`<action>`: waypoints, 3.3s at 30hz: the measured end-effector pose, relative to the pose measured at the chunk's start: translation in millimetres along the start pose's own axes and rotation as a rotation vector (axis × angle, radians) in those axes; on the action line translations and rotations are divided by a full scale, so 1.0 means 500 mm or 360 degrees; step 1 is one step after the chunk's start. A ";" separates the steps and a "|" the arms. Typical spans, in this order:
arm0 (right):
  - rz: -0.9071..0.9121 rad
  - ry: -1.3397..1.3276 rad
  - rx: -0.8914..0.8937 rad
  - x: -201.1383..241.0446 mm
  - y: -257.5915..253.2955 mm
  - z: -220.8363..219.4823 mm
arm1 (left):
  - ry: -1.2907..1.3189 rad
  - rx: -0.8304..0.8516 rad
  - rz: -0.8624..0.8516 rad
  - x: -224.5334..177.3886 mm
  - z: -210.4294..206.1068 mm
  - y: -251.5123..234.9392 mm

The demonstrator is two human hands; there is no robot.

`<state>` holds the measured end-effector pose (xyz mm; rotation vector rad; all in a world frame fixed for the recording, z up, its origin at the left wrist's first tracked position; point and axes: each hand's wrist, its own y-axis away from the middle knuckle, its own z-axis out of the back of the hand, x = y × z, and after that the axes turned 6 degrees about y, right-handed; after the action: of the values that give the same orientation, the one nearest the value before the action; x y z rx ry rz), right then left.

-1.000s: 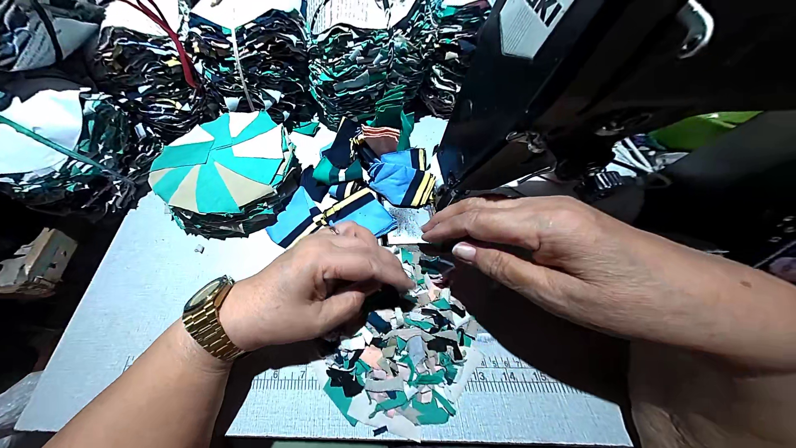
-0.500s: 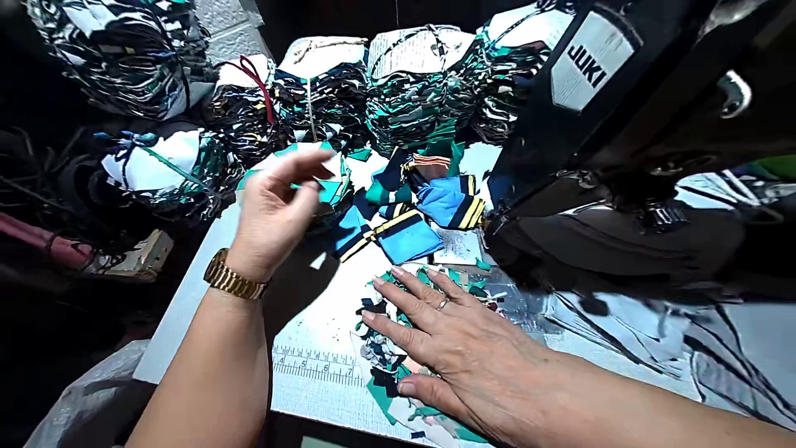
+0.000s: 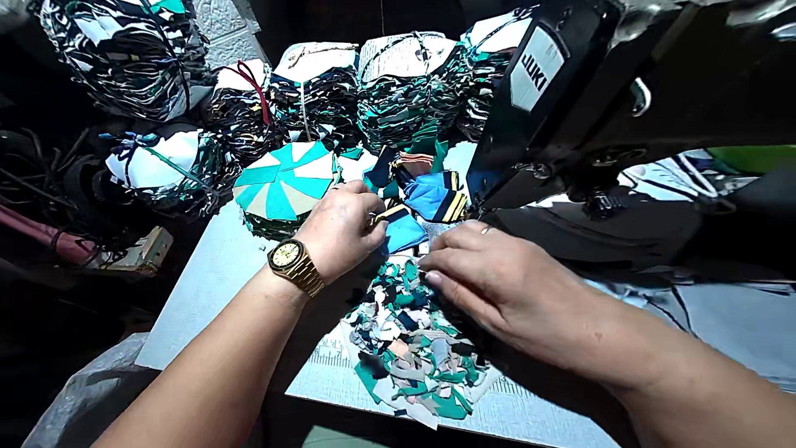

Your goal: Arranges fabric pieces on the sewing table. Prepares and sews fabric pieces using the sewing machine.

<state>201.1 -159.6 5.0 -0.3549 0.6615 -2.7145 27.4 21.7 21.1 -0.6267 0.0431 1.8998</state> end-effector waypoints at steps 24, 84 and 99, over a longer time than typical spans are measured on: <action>-0.0299 0.0104 0.0071 -0.038 0.007 0.016 | 0.0287 -0.0005 0.0226 0.021 -0.028 -0.018; -0.0744 -0.0881 -0.0298 0.007 -0.028 0.020 | 0.1491 0.0186 0.0021 -0.016 -0.040 0.022; -0.0906 -0.1364 -0.0126 0.004 -0.018 0.034 | 0.1879 0.0533 0.0008 -0.003 -0.010 0.016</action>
<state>202.3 -159.8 24.5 -1.8137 0.4393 -2.5962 22.9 15.4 15.3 -1.4044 1.0775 1.2389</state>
